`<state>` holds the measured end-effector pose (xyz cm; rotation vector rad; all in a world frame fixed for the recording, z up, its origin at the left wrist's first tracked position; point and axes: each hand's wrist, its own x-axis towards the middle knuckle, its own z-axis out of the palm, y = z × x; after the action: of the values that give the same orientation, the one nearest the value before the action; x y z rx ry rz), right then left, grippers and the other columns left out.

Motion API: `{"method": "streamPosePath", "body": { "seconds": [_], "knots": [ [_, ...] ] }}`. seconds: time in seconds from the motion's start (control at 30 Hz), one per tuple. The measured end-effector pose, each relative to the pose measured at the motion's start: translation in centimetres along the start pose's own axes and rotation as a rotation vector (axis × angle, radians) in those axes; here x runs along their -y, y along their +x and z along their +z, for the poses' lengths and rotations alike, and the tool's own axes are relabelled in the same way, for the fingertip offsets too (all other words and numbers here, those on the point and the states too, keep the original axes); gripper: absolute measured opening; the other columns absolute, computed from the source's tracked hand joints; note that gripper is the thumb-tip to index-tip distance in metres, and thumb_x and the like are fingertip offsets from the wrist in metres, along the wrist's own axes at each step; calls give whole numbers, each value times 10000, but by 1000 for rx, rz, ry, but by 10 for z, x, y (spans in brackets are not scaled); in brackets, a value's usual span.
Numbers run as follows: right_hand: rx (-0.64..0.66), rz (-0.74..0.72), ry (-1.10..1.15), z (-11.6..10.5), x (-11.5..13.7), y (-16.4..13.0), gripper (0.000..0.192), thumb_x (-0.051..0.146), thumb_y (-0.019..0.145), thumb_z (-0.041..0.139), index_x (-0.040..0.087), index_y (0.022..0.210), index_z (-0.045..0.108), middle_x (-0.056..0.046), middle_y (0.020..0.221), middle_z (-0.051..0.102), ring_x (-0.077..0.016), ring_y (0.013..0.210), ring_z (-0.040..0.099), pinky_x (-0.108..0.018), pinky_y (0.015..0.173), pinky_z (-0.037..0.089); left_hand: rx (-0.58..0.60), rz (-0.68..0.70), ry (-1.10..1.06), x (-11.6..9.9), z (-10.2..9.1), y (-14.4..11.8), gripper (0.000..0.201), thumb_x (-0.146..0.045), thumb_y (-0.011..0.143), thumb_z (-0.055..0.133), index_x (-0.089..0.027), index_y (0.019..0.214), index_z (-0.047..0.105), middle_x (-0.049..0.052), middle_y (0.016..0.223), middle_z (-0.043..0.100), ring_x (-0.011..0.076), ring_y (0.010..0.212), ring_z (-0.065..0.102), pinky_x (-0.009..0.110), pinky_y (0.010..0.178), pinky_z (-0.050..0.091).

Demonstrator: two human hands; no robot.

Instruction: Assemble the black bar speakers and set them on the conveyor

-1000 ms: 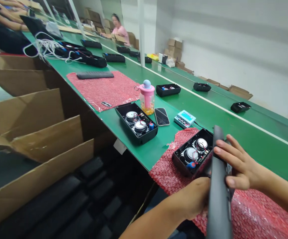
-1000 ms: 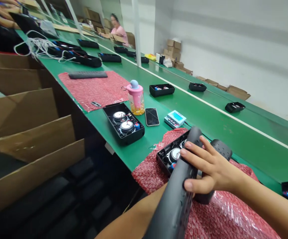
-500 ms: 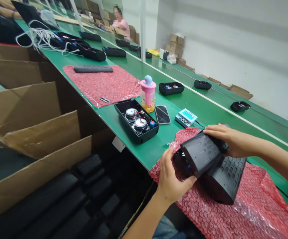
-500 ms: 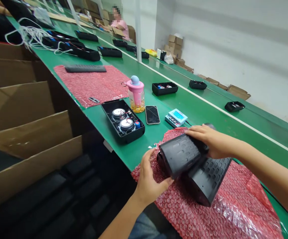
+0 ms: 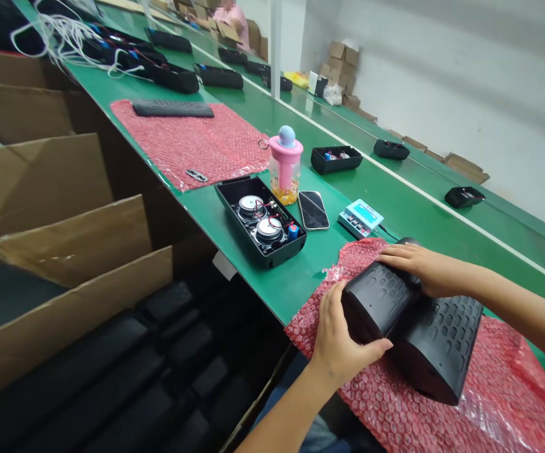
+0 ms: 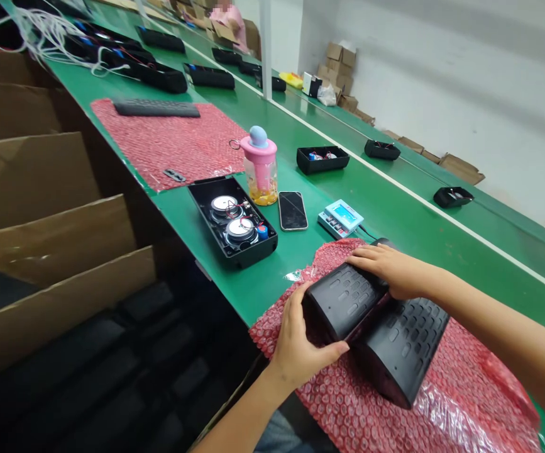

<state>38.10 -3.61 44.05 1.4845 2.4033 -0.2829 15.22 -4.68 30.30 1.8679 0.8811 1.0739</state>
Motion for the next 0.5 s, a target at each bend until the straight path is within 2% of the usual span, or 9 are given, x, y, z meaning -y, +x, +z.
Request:
{"method": "streamPosePath", "body": {
  "seconds": [0.3, 0.5],
  "knots": [
    [-50, -15, -24, 4, 5, 0, 948, -9, 510, 486, 165, 1426, 315, -153, 1435, 380, -296, 1316, 346, -506, 1046, 322, 24, 2, -70, 2, -5, 3, 1036, -519, 538, 791, -189, 1340, 225, 191, 1306, 416, 373, 1234, 434, 572, 993, 396],
    [-70, -60, 2, 4, 2, 2, 923, 12, 531, 496, 164, 1424, 324, -150, 1429, 393, -296, 1313, 352, -510, 1036, 325, 2, 3, -147, 5, -2, 0, 1000, -436, 558, 784, -189, 1350, 226, 189, 1332, 391, 363, 1265, 402, 561, 1037, 356]
  ]
}}
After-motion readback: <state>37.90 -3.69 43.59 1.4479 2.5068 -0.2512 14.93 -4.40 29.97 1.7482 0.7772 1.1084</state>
